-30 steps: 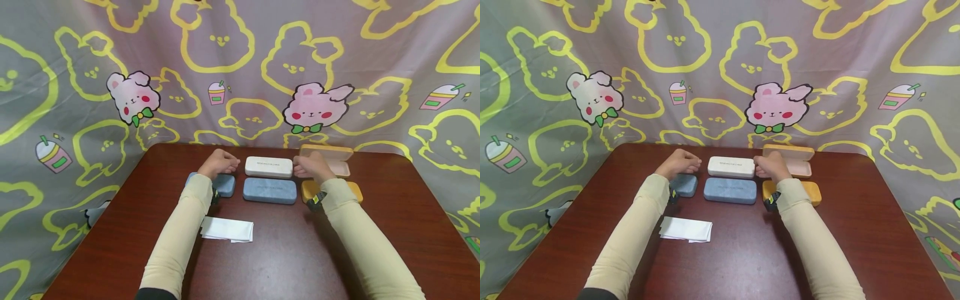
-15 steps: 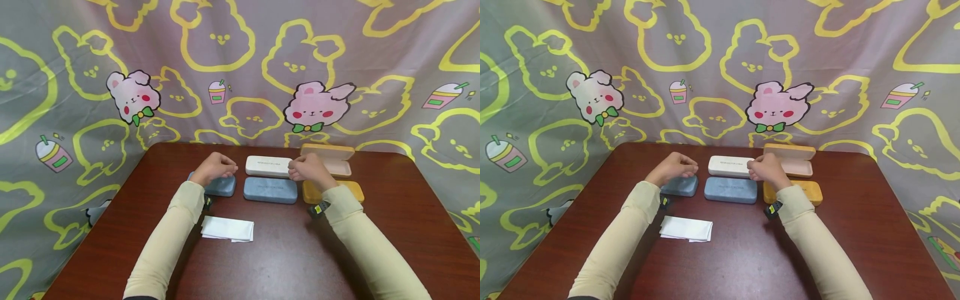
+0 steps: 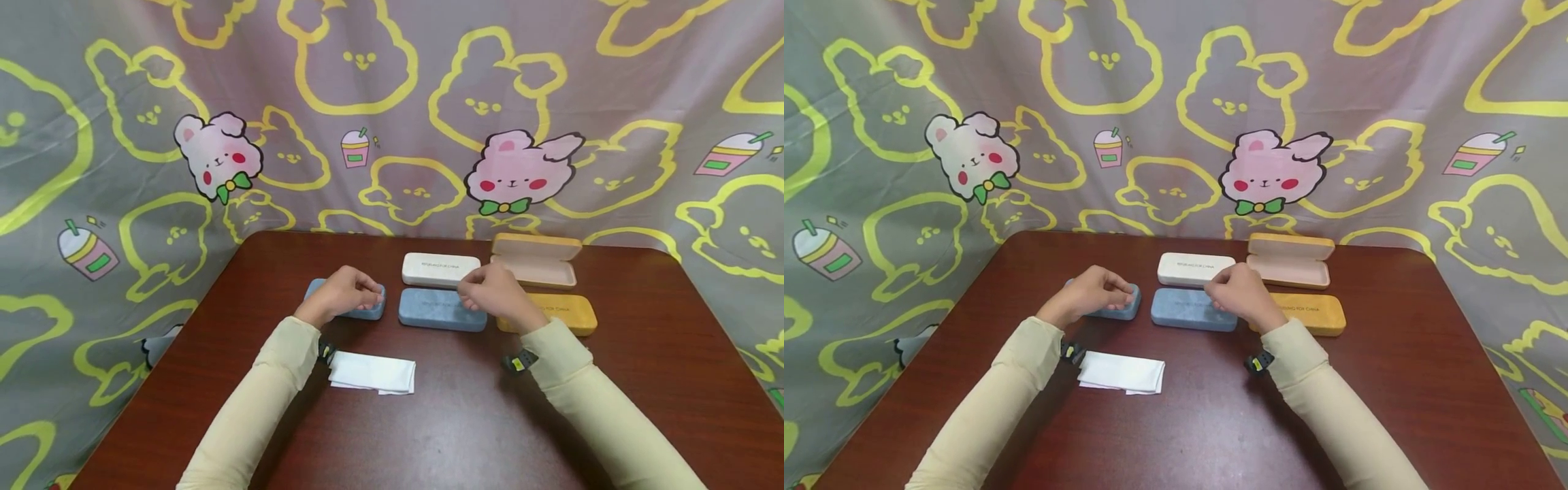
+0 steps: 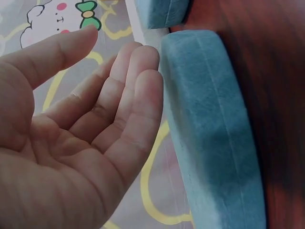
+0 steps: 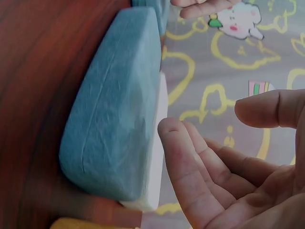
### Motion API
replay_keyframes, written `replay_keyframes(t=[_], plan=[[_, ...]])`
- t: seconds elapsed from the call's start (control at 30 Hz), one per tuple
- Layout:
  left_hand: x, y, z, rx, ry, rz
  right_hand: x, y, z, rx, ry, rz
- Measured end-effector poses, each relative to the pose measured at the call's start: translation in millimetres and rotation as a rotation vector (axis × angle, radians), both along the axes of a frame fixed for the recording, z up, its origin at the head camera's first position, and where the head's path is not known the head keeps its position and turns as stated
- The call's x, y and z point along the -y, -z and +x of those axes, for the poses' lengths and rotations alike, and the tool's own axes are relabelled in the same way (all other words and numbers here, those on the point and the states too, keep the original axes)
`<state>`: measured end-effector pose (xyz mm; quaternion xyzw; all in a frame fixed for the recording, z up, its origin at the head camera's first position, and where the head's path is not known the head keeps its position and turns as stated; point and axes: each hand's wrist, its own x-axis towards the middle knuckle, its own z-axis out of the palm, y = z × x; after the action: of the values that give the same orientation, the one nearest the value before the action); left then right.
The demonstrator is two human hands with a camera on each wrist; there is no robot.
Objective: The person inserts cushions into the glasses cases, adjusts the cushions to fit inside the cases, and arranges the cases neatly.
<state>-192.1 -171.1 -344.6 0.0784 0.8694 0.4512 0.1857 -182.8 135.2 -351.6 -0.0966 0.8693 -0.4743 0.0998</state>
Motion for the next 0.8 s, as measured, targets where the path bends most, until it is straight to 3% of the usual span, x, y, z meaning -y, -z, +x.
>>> replay_keyframes(t=[0.17, 0.5, 0.8], plan=[[5.9, -0.5, 11.9, -0.002, 0.028, -0.008, 9.4, -0.1, 9.4, 0.011, -0.019, -0.009], [14.6, 6.6, 30.7, -0.077, 0.083, -0.126, 27.3, 4.3, 25.8, -0.043, -0.078, 0.074], [24.1, 15.2, 42.0, -0.064, 0.158, -0.199, 38.8, 13.5, 37.3, -0.082, -0.165, 0.067]])
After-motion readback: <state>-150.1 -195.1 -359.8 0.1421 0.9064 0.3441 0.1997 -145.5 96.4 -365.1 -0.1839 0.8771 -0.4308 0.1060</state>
